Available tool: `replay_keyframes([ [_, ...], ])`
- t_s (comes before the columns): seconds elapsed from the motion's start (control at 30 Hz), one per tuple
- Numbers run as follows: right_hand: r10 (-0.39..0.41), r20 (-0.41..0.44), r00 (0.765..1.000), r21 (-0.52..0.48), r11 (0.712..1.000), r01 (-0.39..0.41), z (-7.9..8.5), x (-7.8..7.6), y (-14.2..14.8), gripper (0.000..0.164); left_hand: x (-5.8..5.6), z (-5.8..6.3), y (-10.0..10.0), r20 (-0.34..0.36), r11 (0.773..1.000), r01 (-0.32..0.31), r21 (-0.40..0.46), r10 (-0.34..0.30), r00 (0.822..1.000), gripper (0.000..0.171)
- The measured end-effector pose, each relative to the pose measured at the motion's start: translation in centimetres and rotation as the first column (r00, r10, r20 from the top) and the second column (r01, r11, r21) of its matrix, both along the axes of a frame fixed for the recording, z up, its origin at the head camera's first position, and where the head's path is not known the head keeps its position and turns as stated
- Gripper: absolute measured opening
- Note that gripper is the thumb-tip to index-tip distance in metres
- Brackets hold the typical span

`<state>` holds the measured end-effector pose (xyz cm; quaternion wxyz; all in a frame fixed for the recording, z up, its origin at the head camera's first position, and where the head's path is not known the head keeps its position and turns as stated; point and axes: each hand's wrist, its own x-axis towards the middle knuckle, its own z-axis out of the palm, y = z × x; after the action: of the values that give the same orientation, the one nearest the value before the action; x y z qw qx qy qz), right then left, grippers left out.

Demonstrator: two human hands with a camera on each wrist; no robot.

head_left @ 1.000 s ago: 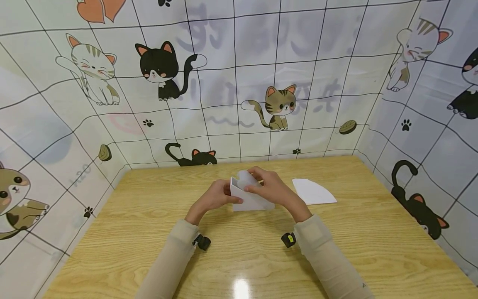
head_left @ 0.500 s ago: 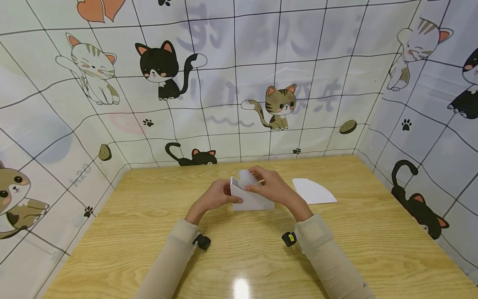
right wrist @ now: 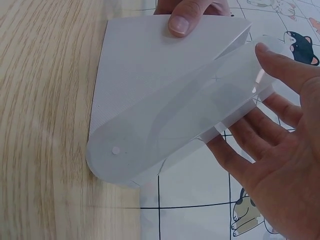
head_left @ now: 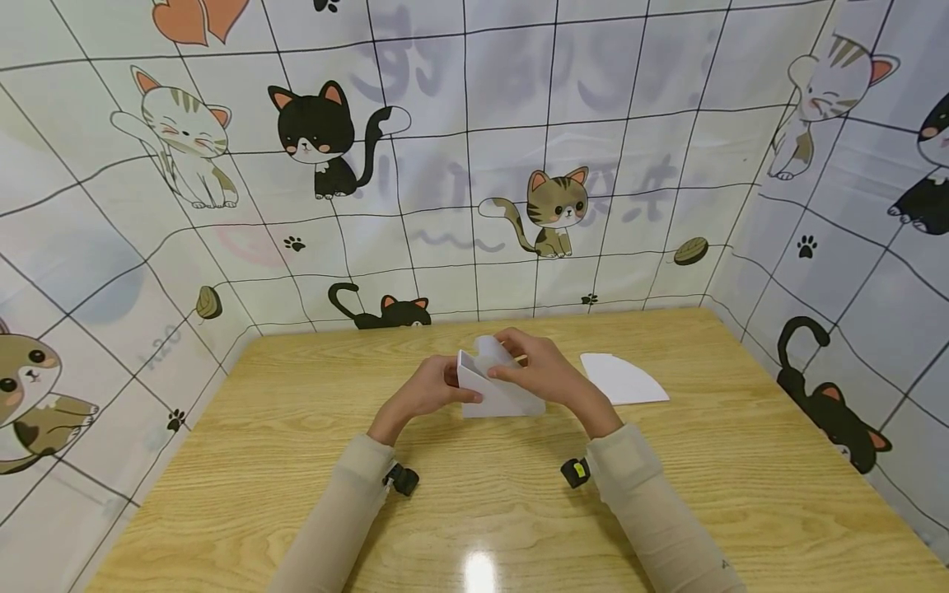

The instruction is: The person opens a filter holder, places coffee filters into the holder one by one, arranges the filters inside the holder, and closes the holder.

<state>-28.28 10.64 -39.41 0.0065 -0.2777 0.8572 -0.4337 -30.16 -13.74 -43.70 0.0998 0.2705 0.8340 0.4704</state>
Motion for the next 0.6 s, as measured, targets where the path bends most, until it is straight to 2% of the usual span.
replay_keyframes([
  [0.6, -0.001, 0.012, 1.000, -0.005, 1.000, 0.001, 0.23, 0.10, 0.39, 0.047, -0.19, -0.26, -0.03, 0.000, 1.000, 0.011, 0.014, -0.011, 1.000, 0.034],
])
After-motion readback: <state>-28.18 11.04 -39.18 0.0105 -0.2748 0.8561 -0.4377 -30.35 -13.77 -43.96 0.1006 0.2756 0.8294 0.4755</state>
